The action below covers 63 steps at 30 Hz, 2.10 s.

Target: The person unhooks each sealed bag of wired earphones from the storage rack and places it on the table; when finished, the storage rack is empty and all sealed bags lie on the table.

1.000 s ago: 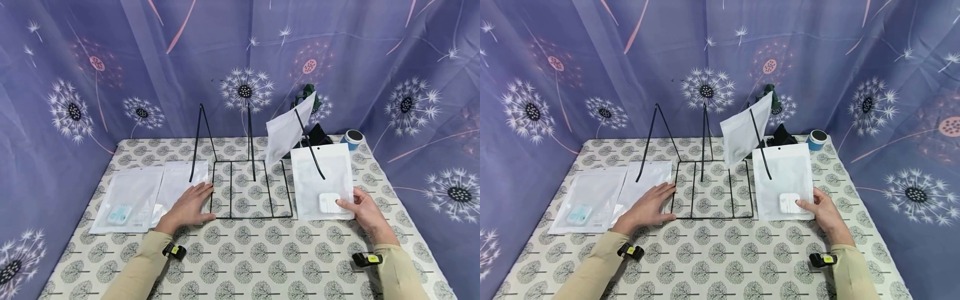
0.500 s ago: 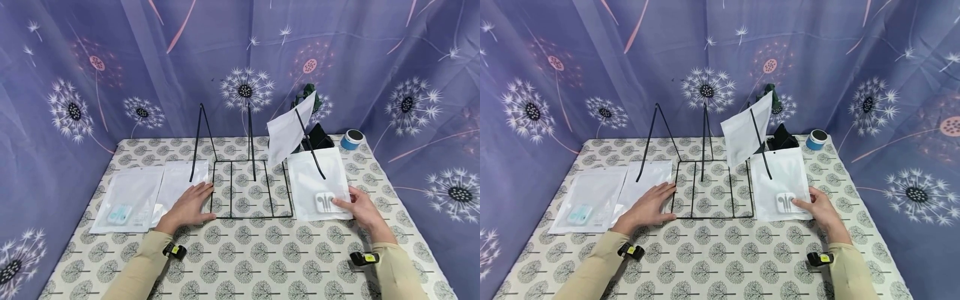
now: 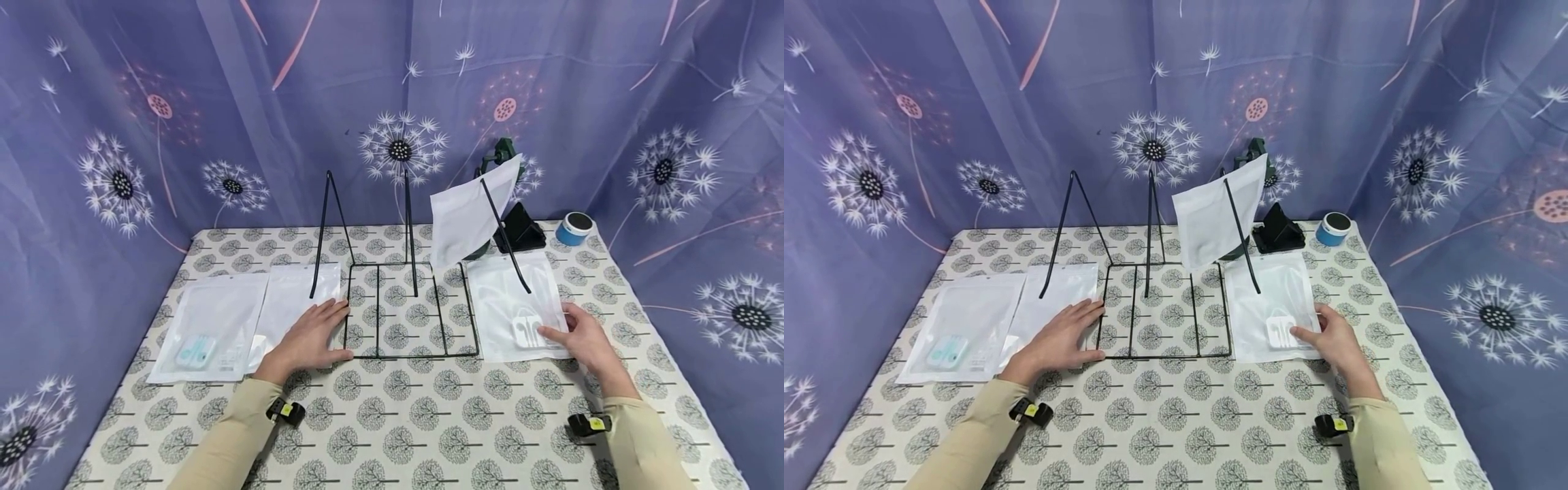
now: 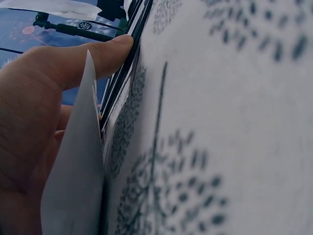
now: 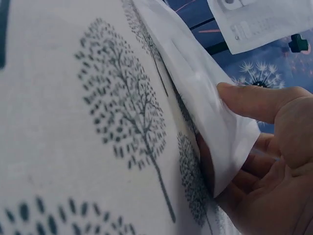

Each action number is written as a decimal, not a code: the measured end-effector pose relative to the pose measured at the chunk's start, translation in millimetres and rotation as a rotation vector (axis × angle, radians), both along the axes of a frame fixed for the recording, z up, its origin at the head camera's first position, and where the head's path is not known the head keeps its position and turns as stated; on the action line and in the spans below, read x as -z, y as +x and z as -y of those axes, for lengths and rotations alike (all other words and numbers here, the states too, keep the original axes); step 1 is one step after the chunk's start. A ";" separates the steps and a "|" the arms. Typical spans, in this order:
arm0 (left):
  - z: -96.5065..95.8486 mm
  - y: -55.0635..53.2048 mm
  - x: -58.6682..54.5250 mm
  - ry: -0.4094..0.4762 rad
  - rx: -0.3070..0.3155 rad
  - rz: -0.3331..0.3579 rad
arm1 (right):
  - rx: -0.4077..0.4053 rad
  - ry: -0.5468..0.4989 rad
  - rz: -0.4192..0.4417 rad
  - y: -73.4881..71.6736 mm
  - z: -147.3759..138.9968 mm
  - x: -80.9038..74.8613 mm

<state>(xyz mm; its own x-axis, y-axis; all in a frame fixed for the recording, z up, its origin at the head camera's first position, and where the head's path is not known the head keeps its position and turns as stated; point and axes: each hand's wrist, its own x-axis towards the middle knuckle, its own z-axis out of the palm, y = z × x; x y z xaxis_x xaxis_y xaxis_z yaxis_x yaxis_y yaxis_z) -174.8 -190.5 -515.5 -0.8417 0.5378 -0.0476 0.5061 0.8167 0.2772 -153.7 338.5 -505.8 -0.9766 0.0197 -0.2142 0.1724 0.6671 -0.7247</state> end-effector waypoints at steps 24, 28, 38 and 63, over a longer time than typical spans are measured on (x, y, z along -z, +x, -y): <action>1.3 -0.3 1.9 -0.005 -0.005 0.006 | -0.084 0.262 -0.153 6.8 0.0 10.4; 1.3 -0.4 2.6 -0.005 -0.002 0.001 | -0.087 0.276 -0.173 6.8 -0.9 12.1; 0.2 -0.4 2.0 0.003 -0.002 -0.001 | -0.084 0.244 -0.192 5.4 -1.5 9.7; -1.0 1.6 -4.0 0.000 0.003 0.006 | 0.021 -0.078 -0.567 -34.0 5.2 -29.7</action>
